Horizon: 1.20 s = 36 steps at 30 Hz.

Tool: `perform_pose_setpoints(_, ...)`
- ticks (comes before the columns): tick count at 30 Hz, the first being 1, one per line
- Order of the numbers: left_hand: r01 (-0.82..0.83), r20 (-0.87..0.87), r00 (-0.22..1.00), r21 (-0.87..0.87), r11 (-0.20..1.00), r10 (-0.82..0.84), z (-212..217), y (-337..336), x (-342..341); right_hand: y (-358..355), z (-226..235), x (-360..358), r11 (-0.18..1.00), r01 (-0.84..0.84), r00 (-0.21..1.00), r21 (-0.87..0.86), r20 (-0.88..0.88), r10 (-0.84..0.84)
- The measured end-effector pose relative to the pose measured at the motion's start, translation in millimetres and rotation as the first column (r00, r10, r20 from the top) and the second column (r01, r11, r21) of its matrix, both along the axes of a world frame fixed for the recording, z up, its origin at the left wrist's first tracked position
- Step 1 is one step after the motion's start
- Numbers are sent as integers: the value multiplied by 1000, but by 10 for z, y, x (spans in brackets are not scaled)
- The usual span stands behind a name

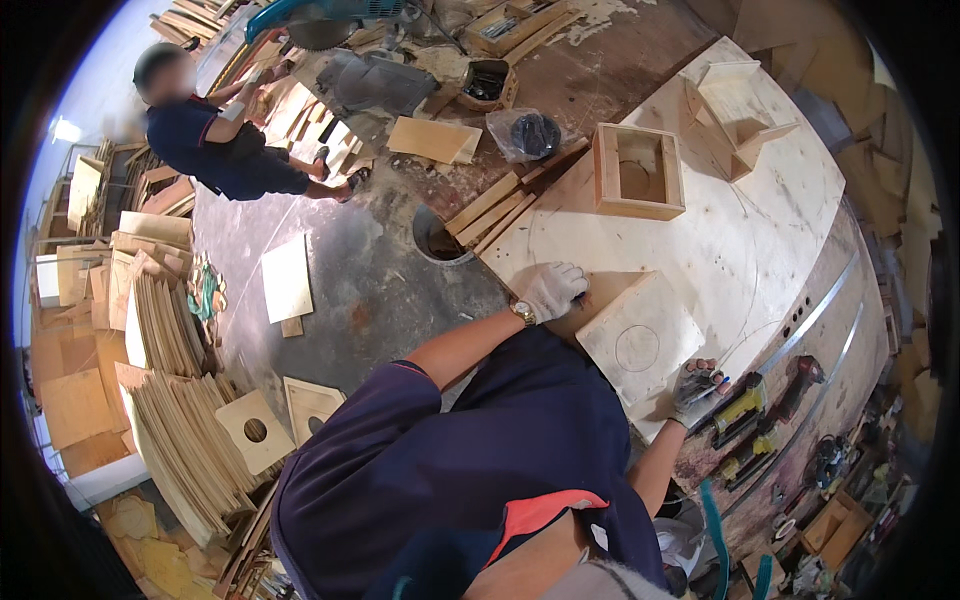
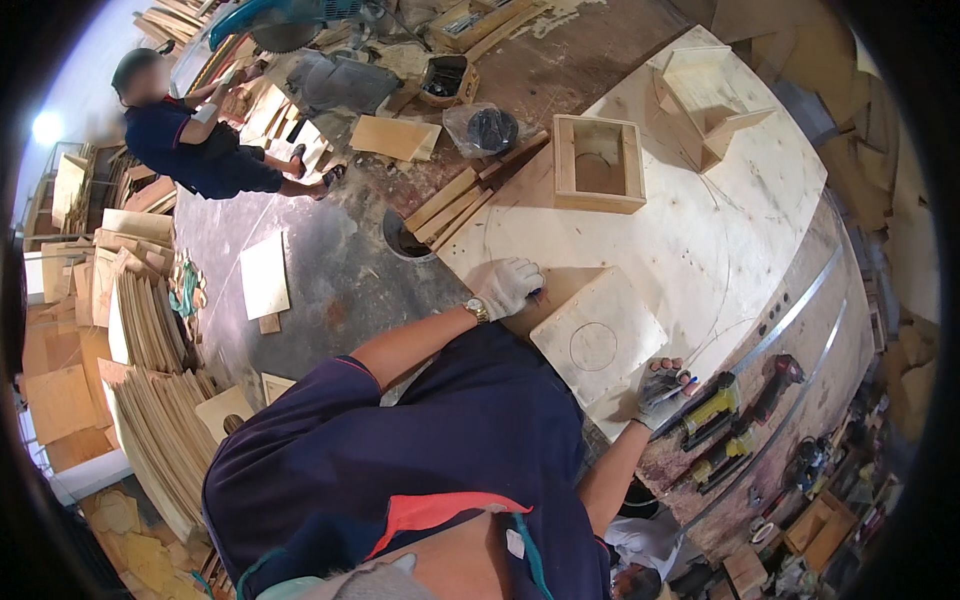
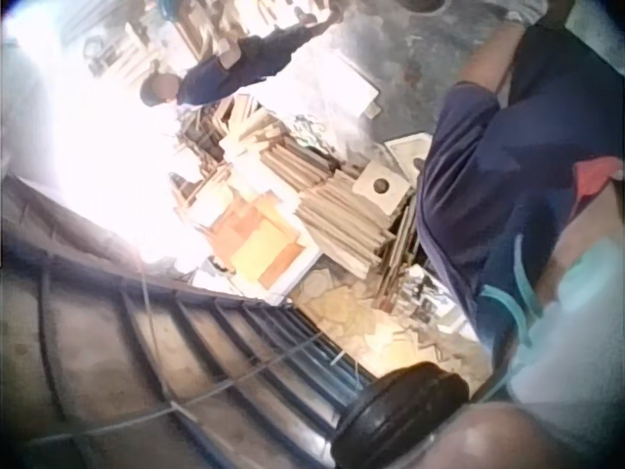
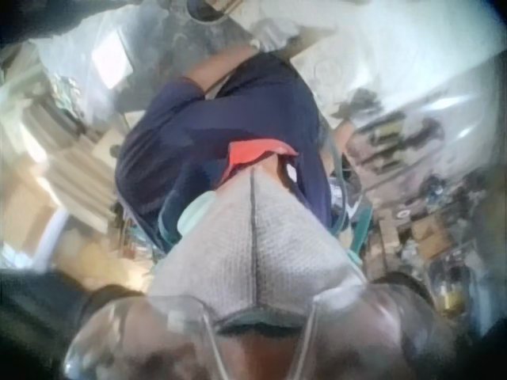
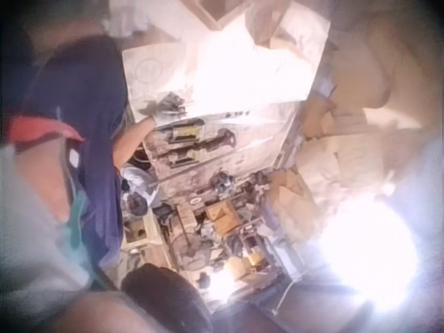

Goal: The person assembles a small wooden box by fitting pre-cut pieces together. They then use a pen to mark a circle on a flat wooden board and use a jigsaw to cut along the marked line. The person also uses a circular saw to cut a small wooden piece.

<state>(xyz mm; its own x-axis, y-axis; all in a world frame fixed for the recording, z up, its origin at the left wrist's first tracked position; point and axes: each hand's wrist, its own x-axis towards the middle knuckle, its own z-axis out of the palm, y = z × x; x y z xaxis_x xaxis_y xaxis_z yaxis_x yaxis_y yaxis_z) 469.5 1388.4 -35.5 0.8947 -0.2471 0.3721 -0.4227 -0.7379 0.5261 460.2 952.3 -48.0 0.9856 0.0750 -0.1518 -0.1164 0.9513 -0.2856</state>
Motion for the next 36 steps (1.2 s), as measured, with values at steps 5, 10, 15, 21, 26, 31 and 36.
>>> perform_pose_setpoints(5,-34,29,999,30,999,33,-4,-24,7,21,-7,11,1000,9,1000,-4,-5,-9)
perform_pose_setpoints(10,-12,16,1000,-3,1000,12,-37,-10,-13,38,15,11,1000,19,1000,-13,-8,-19)
perform_pose_setpoints(15,-17,14,1000,101,995,15,-90,12,-18,49,50,-4,999,40,999,-4,-18,-40)
perform_pose_setpoints(21,41,-287,958,208,977,21,-133,-8,143,73,30,11,1000,29,999,6,34,-29)
perform_pose_setpoints(26,-27,-114,992,168,985,46,-132,-66,112,77,6,18,999,-20,991,28,130,16)
perform_pose_setpoints(31,-24,-108,993,129,991,39,-105,-51,93,76,11,17,1000,3,997,-1,77,-3)
perform_pose_setpoints(36,-121,-67,988,211,970,138,-108,-106,119,70,-10,25,1000,3,997,-26,82,-1)
